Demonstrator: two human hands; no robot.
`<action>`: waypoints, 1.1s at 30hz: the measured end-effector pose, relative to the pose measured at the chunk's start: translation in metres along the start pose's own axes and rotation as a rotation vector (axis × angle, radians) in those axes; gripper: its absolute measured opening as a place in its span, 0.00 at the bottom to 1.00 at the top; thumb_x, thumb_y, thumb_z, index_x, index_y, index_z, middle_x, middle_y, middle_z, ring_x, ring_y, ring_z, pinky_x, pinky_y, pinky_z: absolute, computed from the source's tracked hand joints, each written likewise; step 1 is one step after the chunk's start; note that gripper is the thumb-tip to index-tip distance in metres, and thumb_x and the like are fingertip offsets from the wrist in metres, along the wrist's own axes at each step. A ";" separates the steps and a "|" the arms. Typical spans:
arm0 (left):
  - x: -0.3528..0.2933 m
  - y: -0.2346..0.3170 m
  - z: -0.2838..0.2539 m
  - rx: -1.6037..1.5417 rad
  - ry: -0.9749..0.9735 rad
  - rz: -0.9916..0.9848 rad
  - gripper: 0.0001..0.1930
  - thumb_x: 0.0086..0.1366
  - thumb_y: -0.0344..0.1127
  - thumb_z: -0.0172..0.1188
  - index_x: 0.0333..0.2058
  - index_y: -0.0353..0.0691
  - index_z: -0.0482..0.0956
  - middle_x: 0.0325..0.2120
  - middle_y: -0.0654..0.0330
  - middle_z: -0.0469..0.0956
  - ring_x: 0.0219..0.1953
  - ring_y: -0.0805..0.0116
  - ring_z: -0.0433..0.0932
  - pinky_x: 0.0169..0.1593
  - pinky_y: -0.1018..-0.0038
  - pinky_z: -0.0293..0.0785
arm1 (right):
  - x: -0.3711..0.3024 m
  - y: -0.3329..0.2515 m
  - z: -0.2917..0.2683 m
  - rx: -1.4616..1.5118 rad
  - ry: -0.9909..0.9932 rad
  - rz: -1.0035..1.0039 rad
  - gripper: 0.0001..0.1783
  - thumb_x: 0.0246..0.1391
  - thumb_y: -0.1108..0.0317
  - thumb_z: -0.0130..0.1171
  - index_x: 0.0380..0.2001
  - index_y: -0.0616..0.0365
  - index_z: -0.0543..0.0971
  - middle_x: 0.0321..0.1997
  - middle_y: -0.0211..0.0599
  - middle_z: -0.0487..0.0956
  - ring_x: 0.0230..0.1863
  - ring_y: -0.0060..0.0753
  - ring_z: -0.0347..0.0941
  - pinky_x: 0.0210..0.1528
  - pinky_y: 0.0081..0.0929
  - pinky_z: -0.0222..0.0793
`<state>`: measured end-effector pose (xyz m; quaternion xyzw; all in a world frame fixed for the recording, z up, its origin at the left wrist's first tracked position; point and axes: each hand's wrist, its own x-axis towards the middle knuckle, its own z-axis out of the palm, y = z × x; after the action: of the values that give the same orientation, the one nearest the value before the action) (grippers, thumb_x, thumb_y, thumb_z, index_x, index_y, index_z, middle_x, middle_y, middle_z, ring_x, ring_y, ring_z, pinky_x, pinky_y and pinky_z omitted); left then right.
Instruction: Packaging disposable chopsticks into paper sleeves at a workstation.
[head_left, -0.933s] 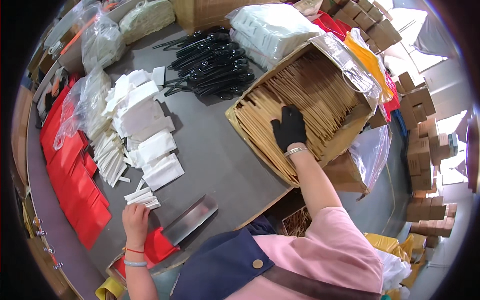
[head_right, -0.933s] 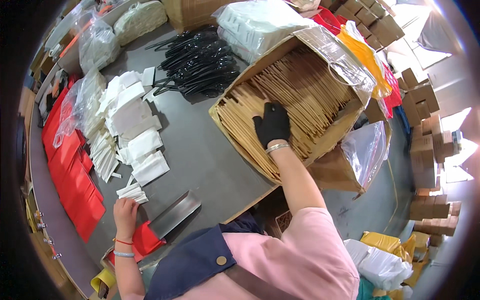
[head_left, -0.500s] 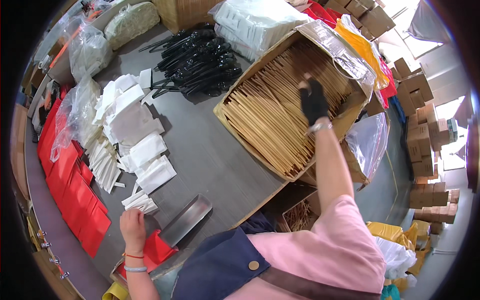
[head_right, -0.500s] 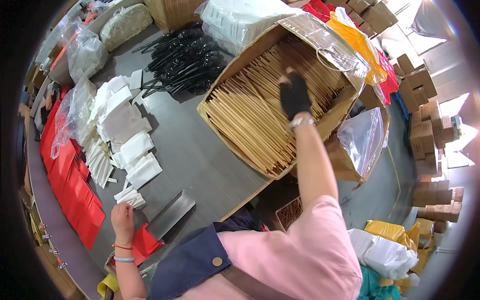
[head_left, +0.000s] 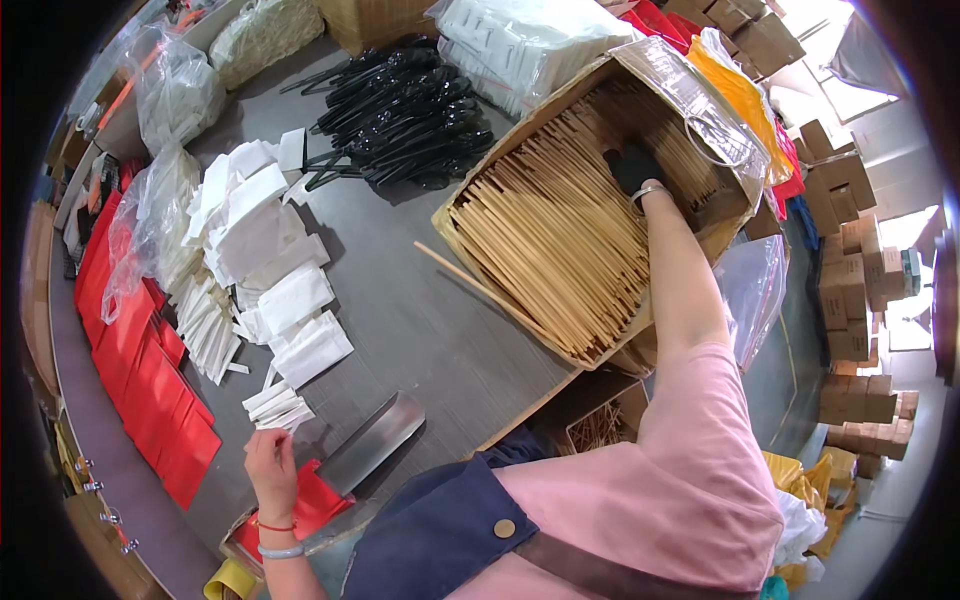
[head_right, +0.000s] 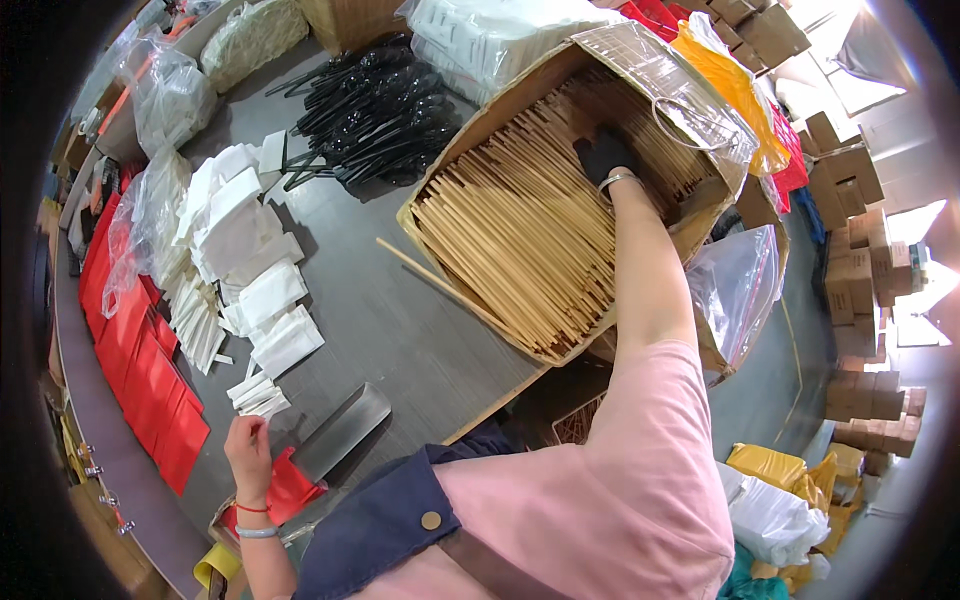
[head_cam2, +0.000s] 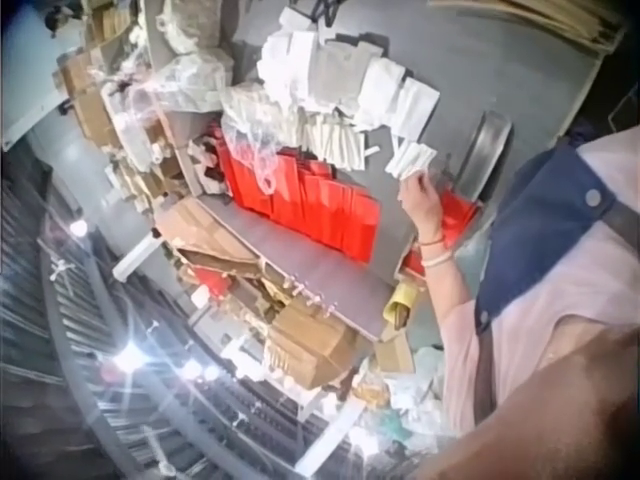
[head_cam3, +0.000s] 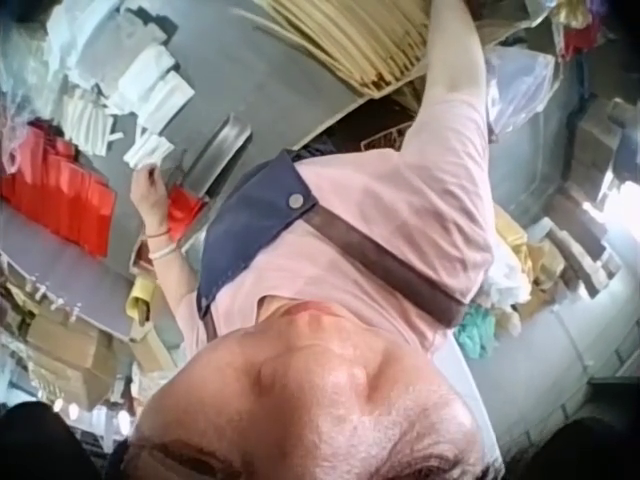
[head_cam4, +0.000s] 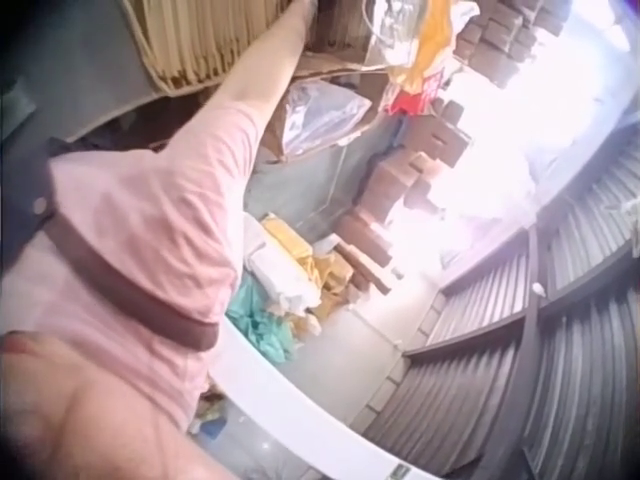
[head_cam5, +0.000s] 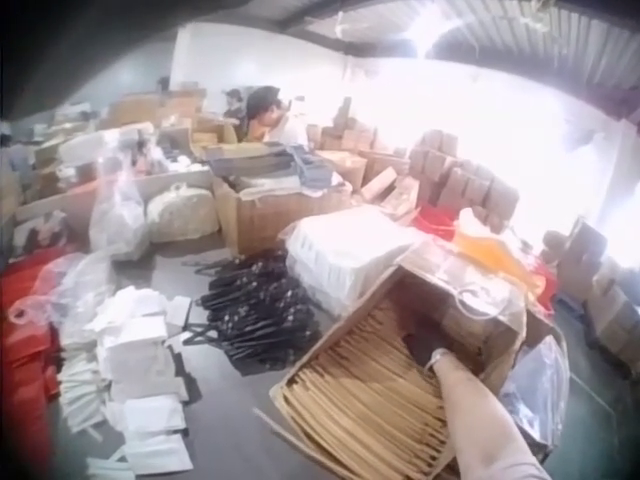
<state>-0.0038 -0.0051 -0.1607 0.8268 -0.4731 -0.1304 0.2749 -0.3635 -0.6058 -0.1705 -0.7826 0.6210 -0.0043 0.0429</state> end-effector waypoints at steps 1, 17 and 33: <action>-0.001 0.003 0.000 0.001 -0.002 -0.006 0.04 0.59 0.22 0.59 0.32 0.35 0.75 0.28 0.52 0.74 0.30 0.52 0.74 0.36 0.64 0.71 | -0.002 -0.004 -0.003 0.064 -0.100 -0.029 0.41 0.59 0.40 0.48 0.64 0.64 0.65 0.66 0.60 0.65 0.67 0.57 0.60 0.68 0.42 0.57; 0.038 0.033 0.021 -0.103 0.034 0.083 0.04 0.60 0.22 0.58 0.33 0.34 0.74 0.32 0.52 0.75 0.36 0.53 0.76 0.41 0.68 0.73 | -0.159 -0.108 -0.018 0.128 -0.060 -0.109 0.38 0.66 0.43 0.41 0.67 0.63 0.59 0.69 0.55 0.61 0.70 0.55 0.56 0.71 0.43 0.51; 0.056 0.045 0.057 0.180 0.096 0.229 0.10 0.55 0.21 0.61 0.35 0.35 0.72 0.49 0.49 0.71 0.53 0.43 0.68 0.61 0.53 0.63 | -0.289 -0.086 -0.028 0.481 0.335 -0.316 0.13 0.49 0.71 0.67 0.40 0.59 0.81 0.40 0.45 0.80 0.42 0.49 0.77 0.45 0.36 0.73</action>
<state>-0.0337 -0.0896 -0.1783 0.7940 -0.5605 -0.0153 0.2350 -0.3482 -0.3072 -0.1227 -0.8250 0.4716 -0.2862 0.1227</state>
